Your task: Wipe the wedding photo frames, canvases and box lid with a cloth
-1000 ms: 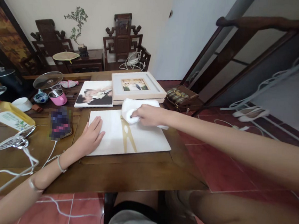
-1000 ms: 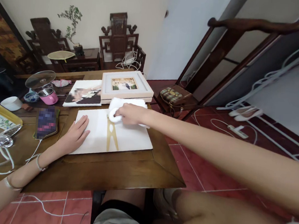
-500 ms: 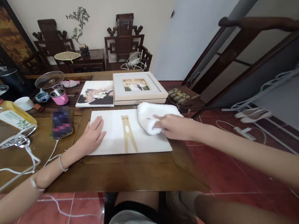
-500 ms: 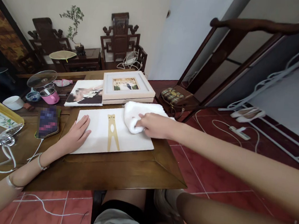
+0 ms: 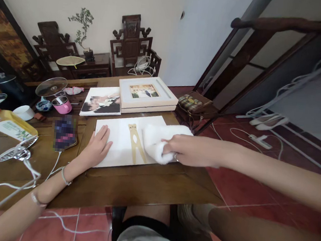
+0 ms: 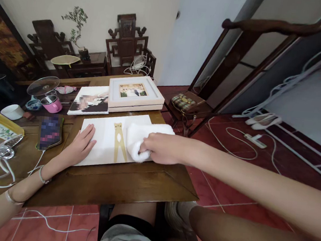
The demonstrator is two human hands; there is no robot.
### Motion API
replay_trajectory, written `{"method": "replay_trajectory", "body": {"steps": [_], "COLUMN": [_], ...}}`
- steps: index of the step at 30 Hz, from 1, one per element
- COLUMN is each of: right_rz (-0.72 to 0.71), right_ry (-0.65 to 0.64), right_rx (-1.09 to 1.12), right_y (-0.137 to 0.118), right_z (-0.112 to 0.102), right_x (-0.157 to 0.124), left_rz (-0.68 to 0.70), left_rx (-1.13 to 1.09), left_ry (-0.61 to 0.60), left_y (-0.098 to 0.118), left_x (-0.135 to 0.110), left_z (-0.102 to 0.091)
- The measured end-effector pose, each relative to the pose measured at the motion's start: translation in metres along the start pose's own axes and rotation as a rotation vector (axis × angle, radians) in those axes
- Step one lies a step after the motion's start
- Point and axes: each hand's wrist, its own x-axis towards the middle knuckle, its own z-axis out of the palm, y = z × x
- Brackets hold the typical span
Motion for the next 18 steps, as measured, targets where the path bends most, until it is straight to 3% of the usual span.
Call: {"method": "replay_trajectory", "body": {"steps": [11, 14, 18], "right_rz": [-0.007, -0.033, -0.064], "right_ry": [0.161, 0.165, 0.099], "right_rx": [-0.112, -0.105, -0.003], "right_y": [0.068, 0.065, 0.041], "right_z": [0.004, 0.006, 0.005], "right_x": [0.046, 0.041, 0.019], "left_rz": [0.018, 0.015, 0.003], "left_rx": [-0.011, -0.011, -0.008], "left_ry": [0.012, 0.016, -0.006], "left_y": [0.001, 0.004, 0.005], "left_x": [0.008, 0.009, 0.005], "left_z": [0.008, 0.008, 0.003]}}
